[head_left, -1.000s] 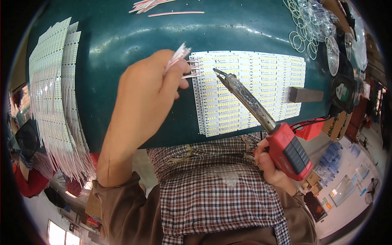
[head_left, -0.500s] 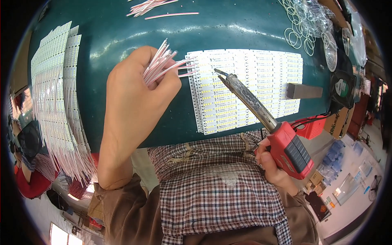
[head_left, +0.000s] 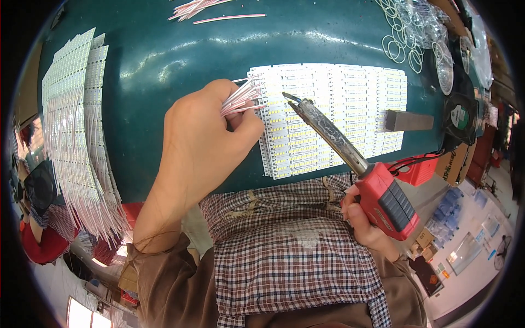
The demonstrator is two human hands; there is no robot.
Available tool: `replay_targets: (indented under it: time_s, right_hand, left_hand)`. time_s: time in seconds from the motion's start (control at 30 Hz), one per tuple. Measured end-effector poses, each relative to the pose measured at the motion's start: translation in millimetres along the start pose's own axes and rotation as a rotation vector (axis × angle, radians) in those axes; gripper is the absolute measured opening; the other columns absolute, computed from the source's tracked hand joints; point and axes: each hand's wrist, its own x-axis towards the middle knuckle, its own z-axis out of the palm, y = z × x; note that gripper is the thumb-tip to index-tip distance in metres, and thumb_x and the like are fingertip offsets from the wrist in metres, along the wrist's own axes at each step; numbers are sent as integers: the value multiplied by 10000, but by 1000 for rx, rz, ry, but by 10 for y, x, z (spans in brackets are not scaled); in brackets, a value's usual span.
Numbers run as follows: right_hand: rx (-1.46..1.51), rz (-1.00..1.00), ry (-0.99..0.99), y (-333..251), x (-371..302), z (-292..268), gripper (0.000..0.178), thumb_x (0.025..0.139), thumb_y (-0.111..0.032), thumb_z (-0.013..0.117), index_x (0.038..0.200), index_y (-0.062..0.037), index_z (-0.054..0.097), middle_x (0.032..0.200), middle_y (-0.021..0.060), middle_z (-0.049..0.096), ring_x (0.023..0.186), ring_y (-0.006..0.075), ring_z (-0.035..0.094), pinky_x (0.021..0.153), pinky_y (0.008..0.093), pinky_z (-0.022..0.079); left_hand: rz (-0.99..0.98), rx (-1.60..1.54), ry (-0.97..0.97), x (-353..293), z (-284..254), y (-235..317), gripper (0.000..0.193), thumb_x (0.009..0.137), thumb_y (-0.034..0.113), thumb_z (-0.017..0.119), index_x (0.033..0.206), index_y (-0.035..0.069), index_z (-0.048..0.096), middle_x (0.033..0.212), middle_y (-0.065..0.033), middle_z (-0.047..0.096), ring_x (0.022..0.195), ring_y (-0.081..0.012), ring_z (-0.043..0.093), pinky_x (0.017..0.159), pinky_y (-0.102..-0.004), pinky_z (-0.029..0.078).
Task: The person places pre-cut wires onto LED strip boards and solders them in place using a soldering iron.
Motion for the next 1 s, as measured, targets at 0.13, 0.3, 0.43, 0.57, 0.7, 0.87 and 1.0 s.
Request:
replay_targets:
  time_s: [0.13, 0.3, 0.43, 0.57, 0.7, 0.87, 1.0]
  right_hand:
    - [-28, -64, 26, 86, -7, 28, 205, 811, -80, 732, 1004, -30, 685, 844, 91, 679, 672, 245, 664, 583, 327, 508]
    - [-39, -212, 52, 117, 42, 79, 225, 789, -75, 745, 996, -10, 683, 846, 125, 669, 660, 281, 654, 571, 337, 509]
    - [-65, -237, 79, 105, 71, 117, 223, 787, -72, 744, 989, -1, 682, 841, 129, 666, 655, 284, 652, 571, 338, 512]
    - [-90, -212, -5, 53, 135, 84, 218, 788, -62, 738, 987, 4, 681, 833, 125, 662, 653, 278, 651, 572, 336, 513]
    - [-78, -154, -25, 55, 119, 78, 214, 794, -58, 734, 991, 3, 679, 814, 117, 652, 634, 266, 636, 555, 334, 493]
    - [-59, -130, -47, 15, 140, 81, 218, 806, -63, 728, 1006, 4, 676, 802, 110, 643, 621, 262, 624, 544, 335, 478]
    - [-80, -166, -46, 49, 132, 72, 223, 810, -71, 730, 1014, 4, 677, 812, 110, 645, 623, 261, 623, 545, 340, 479]
  left_hand:
    - [73, -44, 55, 12, 81, -63, 159, 823, 143, 699, 828, -13, 668, 671, -148, 645, 571, -274, 639, 566, -358, 491]
    - [102, -90, 84, 15, 106, -114, 174, 864, 160, 698, 819, -6, 673, 667, -151, 640, 569, -293, 628, 557, -370, 480]
    - [70, -17, 39, 31, 84, -90, 191, 866, 180, 694, 807, -1, 676, 652, -151, 627, 564, -307, 612, 552, -385, 465]
    - [109, 36, 33, 54, 63, -82, 195, 863, 185, 689, 799, 1, 674, 660, -155, 634, 575, -310, 620, 561, -392, 471]
    - [119, 35, 54, 57, 73, -73, 197, 859, 184, 689, 794, -1, 672, 668, -159, 641, 589, -314, 630, 568, -393, 478]
    - [102, 26, 69, 51, 94, -98, 190, 841, 176, 692, 794, -8, 676, 665, -164, 641, 587, -321, 633, 569, -395, 483]
    - [109, 41, 66, 55, 87, -81, 183, 835, 170, 690, 795, -8, 679, 664, -166, 641, 585, -319, 634, 570, -394, 485]
